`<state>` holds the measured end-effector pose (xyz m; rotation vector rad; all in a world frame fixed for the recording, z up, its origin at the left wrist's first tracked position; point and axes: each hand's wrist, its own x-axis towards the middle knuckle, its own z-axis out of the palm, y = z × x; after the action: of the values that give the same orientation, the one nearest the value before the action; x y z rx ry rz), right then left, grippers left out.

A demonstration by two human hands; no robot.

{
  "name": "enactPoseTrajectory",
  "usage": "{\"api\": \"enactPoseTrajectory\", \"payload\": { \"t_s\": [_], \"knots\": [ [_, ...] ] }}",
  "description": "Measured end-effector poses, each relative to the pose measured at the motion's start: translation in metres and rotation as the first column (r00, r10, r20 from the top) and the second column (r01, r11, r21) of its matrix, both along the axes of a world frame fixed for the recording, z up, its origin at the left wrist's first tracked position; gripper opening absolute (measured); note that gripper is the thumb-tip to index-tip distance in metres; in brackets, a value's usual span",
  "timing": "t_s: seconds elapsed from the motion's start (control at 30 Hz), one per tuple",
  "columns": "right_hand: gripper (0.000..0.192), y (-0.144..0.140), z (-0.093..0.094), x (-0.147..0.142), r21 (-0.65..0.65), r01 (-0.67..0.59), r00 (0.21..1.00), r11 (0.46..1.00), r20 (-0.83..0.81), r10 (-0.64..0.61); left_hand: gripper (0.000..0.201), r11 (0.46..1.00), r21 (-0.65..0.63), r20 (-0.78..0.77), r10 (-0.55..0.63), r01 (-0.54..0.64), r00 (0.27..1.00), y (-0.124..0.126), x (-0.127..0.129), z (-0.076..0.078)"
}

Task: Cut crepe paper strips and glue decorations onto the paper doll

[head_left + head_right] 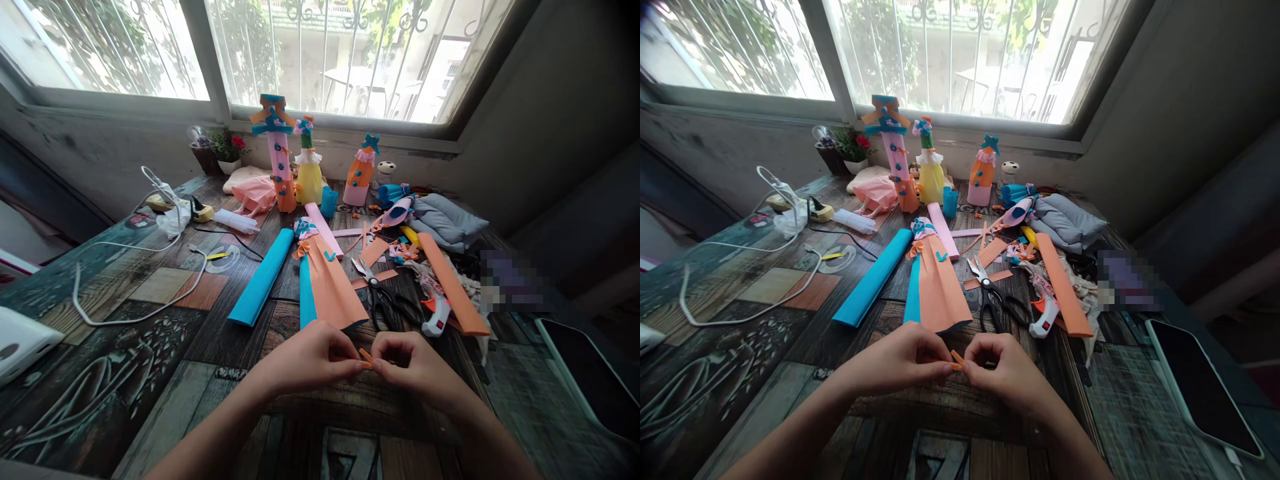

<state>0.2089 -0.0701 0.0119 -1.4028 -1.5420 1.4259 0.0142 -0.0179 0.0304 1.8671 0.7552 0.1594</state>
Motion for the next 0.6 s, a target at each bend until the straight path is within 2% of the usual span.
{"api": "enactPoseTrajectory", "payload": {
  "t_s": [0.13, 0.33, 0.6],
  "knots": [
    [0.014, 0.0007, 0.0015, 0.001, 0.019, 0.001, 1.0, 1.0, 0.006, -0.002, 0.032, 0.998, -0.045, 0.012, 0.038, -0.038, 0.999, -0.0014, 0.0017, -0.0007],
    [0.016, -0.0002, 0.0009, 0.0009, 0.043, 0.039, 0.999, 0.998, -0.005, -0.038, 0.026, 0.988, -0.065, 0.06, 0.143, -0.139, 0.988, -0.0035, 0.0051, -0.0043],
    [0.016, 0.0001, 0.0017, 0.0036, 0.029, 0.024, 1.0, 0.999, -0.007, -0.024, 0.024, 0.979, -0.136, 0.106, 0.167, -0.152, 0.98, -0.0017, 0.0059, -0.0068]
  ]
}}
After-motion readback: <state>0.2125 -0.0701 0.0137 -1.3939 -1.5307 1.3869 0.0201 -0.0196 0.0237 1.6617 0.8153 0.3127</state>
